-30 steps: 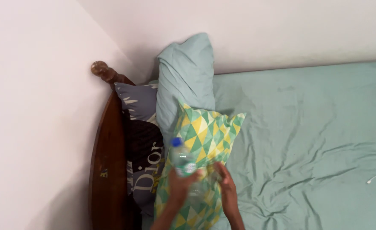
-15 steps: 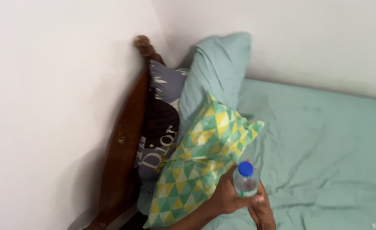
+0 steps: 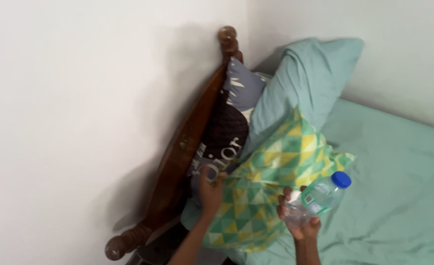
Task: Tidying a bedroom by moving personal belongings including books, a water bottle, and electronic cables from the floor and bed into a plastic organizer and a wardrobe.
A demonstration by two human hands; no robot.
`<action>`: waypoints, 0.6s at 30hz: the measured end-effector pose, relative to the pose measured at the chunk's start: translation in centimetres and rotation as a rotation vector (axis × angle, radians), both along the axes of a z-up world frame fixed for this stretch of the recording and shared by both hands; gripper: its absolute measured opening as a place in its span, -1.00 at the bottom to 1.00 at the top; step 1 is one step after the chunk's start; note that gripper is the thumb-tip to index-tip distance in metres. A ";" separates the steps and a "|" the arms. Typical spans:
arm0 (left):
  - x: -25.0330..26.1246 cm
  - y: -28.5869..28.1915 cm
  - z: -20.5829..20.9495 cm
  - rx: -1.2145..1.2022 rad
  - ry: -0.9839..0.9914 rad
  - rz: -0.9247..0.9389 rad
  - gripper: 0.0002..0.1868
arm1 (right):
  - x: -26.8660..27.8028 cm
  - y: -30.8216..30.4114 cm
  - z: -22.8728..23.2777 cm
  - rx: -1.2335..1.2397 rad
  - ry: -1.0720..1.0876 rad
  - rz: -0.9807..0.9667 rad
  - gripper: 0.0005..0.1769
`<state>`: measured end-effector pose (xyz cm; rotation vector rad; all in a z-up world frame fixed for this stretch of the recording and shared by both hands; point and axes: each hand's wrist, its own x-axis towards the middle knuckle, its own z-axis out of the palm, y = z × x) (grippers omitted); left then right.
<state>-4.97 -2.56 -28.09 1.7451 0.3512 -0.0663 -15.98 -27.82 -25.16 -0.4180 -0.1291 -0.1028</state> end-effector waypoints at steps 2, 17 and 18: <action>3.2 4.2 -8.7 0.331 -0.095 -0.017 -0.09 | 0.7 -1.1 -2.9 -0.005 0.017 0.022 -0.08; 2.8 7.9 -8.6 0.572 -0.177 -0.448 -0.69 | 4.5 0.1 -9.5 -0.172 0.199 0.119 -0.02; 1.4 7.6 -6.6 0.475 -0.210 -0.391 -0.66 | 5.0 0.5 -10.3 -0.189 0.223 0.150 0.00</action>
